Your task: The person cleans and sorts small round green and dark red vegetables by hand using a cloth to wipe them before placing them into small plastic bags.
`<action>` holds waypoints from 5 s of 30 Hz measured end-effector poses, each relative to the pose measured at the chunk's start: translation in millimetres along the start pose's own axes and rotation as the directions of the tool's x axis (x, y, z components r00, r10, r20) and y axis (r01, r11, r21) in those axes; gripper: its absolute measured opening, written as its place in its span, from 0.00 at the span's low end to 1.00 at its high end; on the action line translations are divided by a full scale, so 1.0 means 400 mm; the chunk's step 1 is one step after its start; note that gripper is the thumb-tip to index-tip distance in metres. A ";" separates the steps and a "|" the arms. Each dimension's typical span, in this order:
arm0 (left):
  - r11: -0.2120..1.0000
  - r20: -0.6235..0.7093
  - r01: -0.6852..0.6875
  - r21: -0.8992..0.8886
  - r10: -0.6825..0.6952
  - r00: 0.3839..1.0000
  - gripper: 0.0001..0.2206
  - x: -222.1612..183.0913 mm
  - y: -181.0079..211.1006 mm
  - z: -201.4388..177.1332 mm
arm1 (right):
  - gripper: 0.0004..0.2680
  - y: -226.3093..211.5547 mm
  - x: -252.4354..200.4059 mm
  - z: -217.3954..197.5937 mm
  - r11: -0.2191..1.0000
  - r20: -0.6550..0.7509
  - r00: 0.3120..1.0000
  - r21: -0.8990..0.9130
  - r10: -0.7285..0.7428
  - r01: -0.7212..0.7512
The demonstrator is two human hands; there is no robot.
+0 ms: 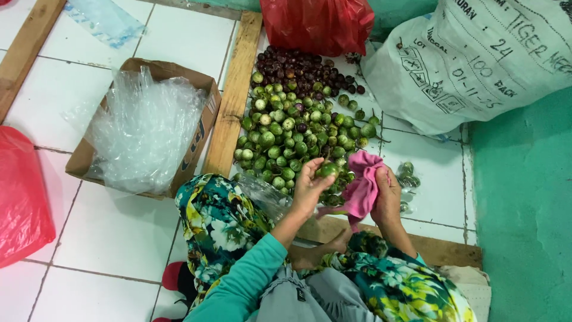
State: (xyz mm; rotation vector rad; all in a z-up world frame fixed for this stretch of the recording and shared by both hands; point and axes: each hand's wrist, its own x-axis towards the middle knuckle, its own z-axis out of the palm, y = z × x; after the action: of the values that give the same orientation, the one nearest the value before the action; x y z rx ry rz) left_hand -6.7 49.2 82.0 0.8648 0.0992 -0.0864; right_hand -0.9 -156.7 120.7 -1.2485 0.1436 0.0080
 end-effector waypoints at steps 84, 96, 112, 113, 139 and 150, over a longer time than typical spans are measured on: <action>0.281 0.494 -0.548 0.788 0.242 0.835 0.07 -0.097 0.419 -0.106 | 0.10 -0.240 0.091 0.462 0.844 0.423 0.789 -0.493 0.447 -0.214; 0.260 0.530 -0.563 0.785 0.189 0.827 0.09 -0.147 0.429 -0.131 | 0.09 -0.213 0.045 0.458 0.495 0.537 0.816 -0.780 0.214 0.383; 0.274 0.569 -0.593 0.757 0.169 0.805 0.08 -0.144 0.408 -0.112 | 0.07 -0.218 0.003 0.429 0.180 0.700 0.658 -0.711 0.277 0.680; 0.275 0.579 -0.607 0.746 0.183 0.795 0.08 -0.144 0.408 -0.109 | 0.08 -0.208 0.006 0.418 0.192 0.776 0.599 -0.630 0.196 0.753; -0.042 0.418 -0.450 0.892 0.454 0.787 0.11 -0.021 0.251 -0.146 | 0.16 0.108 0.062 -0.056 -0.088 0.113 0.859 -0.980 0.499 0.180; -0.242 0.144 -0.090 0.966 0.216 0.966 0.20 0.150 -0.164 -0.270 | 0.12 0.507 -0.057 -0.393 0.063 0.473 0.865 -0.881 0.168 0.469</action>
State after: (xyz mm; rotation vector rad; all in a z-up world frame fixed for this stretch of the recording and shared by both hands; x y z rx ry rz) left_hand 39.5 86.9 -44.4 2.6627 -0.0513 0.1830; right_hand -57.2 -239.0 -116.8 -2.7021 -0.5951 0.2753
